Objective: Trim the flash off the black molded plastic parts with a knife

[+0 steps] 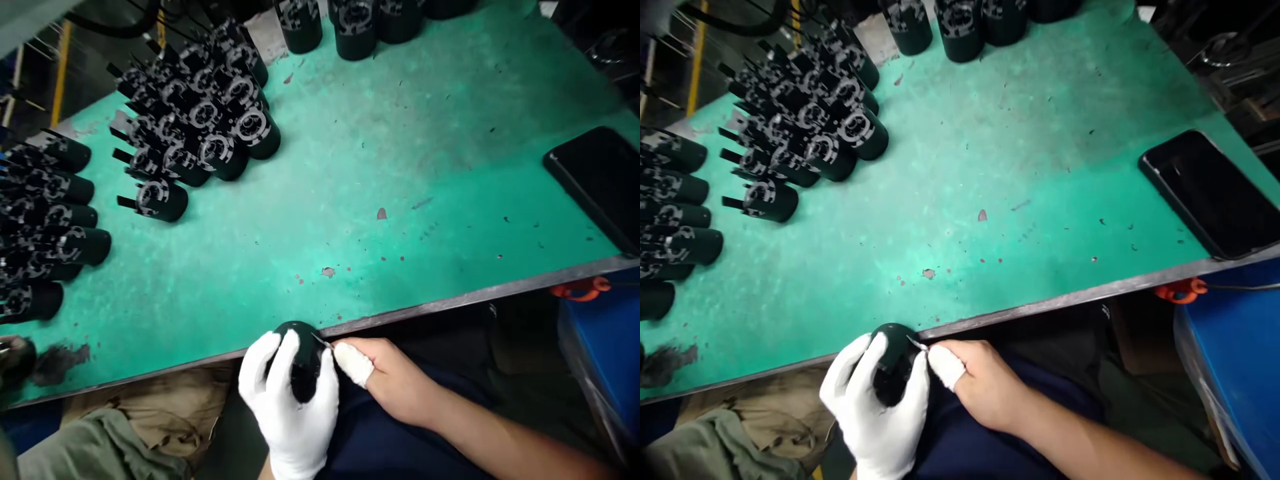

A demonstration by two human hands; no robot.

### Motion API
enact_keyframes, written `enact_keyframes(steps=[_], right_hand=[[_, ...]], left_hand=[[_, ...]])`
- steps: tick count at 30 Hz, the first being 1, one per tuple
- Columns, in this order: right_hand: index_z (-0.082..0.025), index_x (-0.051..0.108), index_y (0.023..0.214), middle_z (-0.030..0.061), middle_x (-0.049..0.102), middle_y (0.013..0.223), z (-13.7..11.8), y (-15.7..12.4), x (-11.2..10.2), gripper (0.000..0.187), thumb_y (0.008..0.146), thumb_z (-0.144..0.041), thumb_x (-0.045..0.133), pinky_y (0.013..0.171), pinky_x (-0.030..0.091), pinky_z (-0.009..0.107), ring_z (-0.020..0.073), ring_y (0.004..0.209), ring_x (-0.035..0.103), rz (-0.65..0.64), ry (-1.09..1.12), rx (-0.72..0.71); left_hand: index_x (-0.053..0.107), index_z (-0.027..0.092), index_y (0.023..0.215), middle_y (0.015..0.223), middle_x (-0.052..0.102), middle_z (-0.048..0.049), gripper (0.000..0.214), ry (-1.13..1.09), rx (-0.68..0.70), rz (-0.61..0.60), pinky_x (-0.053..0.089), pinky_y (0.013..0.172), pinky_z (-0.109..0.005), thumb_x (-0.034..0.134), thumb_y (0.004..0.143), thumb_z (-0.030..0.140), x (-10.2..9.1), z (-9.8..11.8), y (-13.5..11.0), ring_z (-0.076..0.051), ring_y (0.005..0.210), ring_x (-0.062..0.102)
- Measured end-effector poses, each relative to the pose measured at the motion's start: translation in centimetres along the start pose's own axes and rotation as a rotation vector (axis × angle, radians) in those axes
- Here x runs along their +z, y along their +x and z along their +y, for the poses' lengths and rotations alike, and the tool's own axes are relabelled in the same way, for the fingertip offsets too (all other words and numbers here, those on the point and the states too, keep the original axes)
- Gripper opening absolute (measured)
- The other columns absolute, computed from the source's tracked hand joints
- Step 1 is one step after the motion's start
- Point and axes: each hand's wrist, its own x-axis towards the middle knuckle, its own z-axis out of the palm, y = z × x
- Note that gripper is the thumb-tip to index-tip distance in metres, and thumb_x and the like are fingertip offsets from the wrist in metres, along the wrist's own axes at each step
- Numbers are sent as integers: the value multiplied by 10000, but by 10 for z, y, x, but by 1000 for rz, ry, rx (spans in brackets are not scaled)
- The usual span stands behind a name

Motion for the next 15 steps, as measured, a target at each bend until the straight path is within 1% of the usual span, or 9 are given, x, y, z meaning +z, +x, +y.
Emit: enact_keyframes(steps=[4, 9, 10, 13, 15], right_hand=[[-216, 730, 878, 15, 702, 811, -4, 3, 1, 361, 1017, -405, 456, 781, 478, 312, 194, 804, 619, -3, -88, -29], [-231, 713, 982, 11, 725, 913, -7, 3, 1, 263, 1018, -316, 467, 783, 461, 295, 169, 824, 636, -6, -181, -52], [-229, 705, 969, 8, 719, 895, -7, 4, 1, 259, 1019, -314, 465, 766, 453, 294, 166, 811, 631, 1, -195, -45], [-218, 647, 820, -2, 672, 802, -7, 8, 3, 310, 1028, -328, 446, 732, 426, 298, 158, 759, 591, 45, -229, -41], [-216, 605, 781, -3, 658, 810, -7, 9, 4, 332, 1035, -336, 428, 745, 417, 300, 157, 767, 573, 67, -228, -49]], left_hand=[[639, 213, 1090, 1066, 616, -101, 534, -39, 36, 31, 548, 913, -549, 864, 613, 128, 2, -2, 1, -301, 1008, 638], [643, 234, 1027, 1023, 611, -81, 512, -63, 48, 34, 566, 874, -545, 864, 584, 103, 3, -5, 2, -306, 996, 648], [640, 231, 1013, 1013, 610, -79, 509, -61, 54, 35, 570, 865, -544, 868, 576, 105, 3, -6, 2, -308, 989, 650], [630, 203, 964, 970, 602, -74, 507, -50, 81, 53, 588, 837, -540, 890, 536, 119, 4, -7, 4, -315, 960, 657], [628, 180, 934, 948, 594, -74, 509, -49, 99, 74, 598, 825, -538, 904, 510, 130, 4, -8, 5, -322, 945, 660]])
